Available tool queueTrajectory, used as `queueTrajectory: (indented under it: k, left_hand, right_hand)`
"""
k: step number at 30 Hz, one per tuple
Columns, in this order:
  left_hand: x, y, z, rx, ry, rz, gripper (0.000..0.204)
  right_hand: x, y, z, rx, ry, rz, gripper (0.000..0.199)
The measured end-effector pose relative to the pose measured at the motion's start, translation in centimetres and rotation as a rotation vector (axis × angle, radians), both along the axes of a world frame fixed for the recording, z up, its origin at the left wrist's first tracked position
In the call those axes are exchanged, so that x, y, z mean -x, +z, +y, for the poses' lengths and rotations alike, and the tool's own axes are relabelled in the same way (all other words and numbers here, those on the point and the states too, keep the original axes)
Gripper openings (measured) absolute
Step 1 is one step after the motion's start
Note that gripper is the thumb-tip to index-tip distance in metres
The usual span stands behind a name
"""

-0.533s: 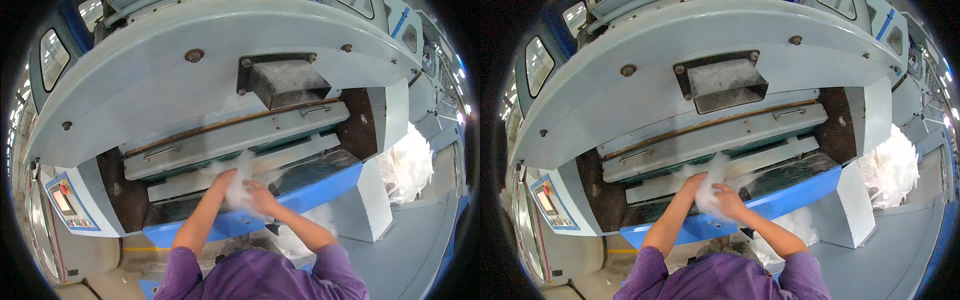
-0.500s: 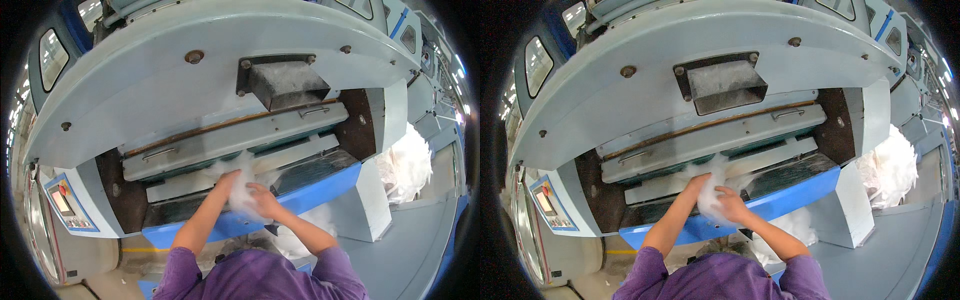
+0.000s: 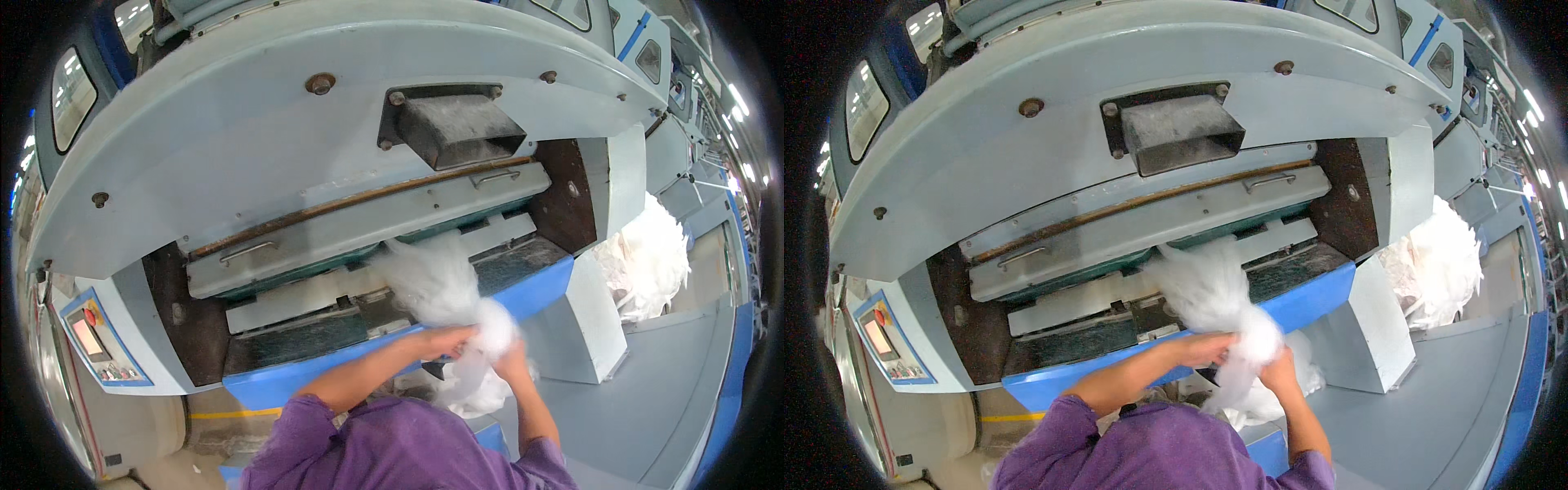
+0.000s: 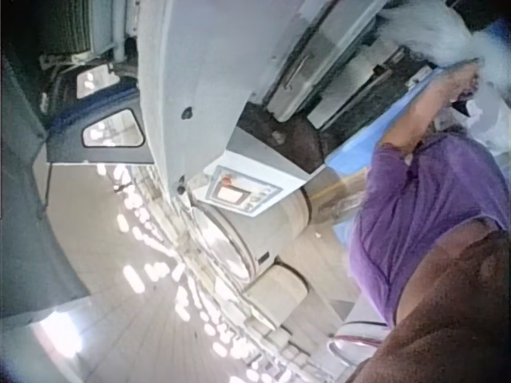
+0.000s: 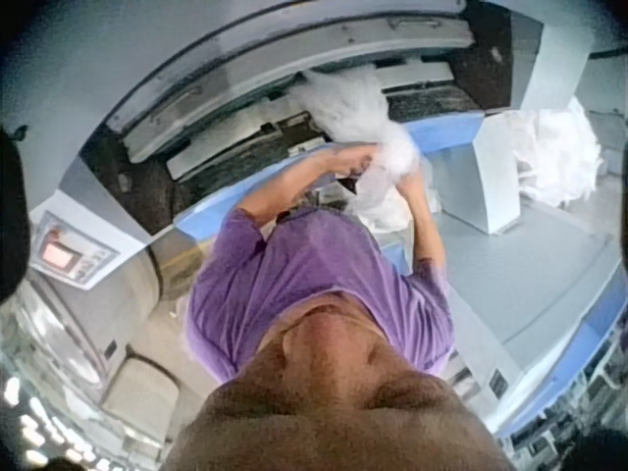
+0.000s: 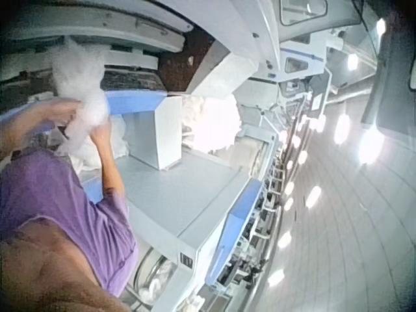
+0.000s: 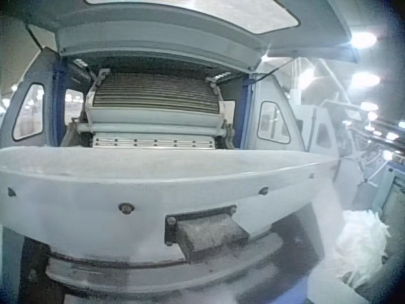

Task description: The person threads white yarn through a textile machine, using shears to cut excess material and adjusting the yarn path by hand. The person then operates the machine's control panel and continues to guide the yarn through rollers and guides.

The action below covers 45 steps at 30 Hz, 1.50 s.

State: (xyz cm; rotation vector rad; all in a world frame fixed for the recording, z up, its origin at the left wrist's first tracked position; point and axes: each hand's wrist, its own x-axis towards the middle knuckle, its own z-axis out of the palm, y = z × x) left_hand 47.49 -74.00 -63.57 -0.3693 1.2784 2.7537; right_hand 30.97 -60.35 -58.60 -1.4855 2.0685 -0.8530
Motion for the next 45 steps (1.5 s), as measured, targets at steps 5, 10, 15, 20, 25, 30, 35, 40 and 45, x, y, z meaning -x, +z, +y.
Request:
queueTrajectory:
  k: [5, 10, 15, 20, 25, 30, 35, 40, 45]
  left_hand:
    - [-5.9, -4.7, -7.8, -0.117, 0.454, -0.294, 0.033]
    - [-8.0, -8.4, -14.5, -0.407, 1.299, -0.617, 0.031]
    - [-4.9, -7.6, -17.0, -0.718, 1.235, -0.290, 0.035]
    - [-2.2, -10.2, -17.2, -0.810, 0.988, 0.002, 0.030]
    - [0.5, -9.1, -13.0, -0.523, 0.858, -0.016, 0.029]
    - [1.7, -4.9, -5.5, -0.281, 0.782, -0.152, 0.026]
    - [2.9, -4.0, -0.3, 0.060, 0.667, -0.344, 0.020]
    - [0.2, -2.5, 2.9, 0.874, 0.408, -0.166, 0.044]
    - [-10.0, -0.5, -3.2, 0.141, 0.039, -0.290, 0.052]
  right_hand:
    - [5.3, 2.2, 9.4, 0.043, -0.148, 0.115, 0.046]
    - [12.2, 5.2, 19.8, 0.015, -0.606, 0.010, 0.054]
    - [19.2, 3.9, 28.3, -0.293, -0.986, 0.317, 0.062]
    - [22.5, 0.3, 28.7, -0.630, -1.050, 0.723, 0.071]
    - [18.9, -1.0, 15.5, -0.154, -0.712, 0.696, 0.089]
    - [9.1, -0.1, -3.6, 0.208, -0.074, 0.113, 0.054]
    - [-1.0, -2.6, -19.3, -0.104, 0.140, -0.189, 0.092]
    - [-5.6, -5.4, -24.8, -0.693, 0.244, -0.685, 0.087]
    - [-6.1, -3.9, -20.6, -0.651, 0.222, -1.099, 0.047]
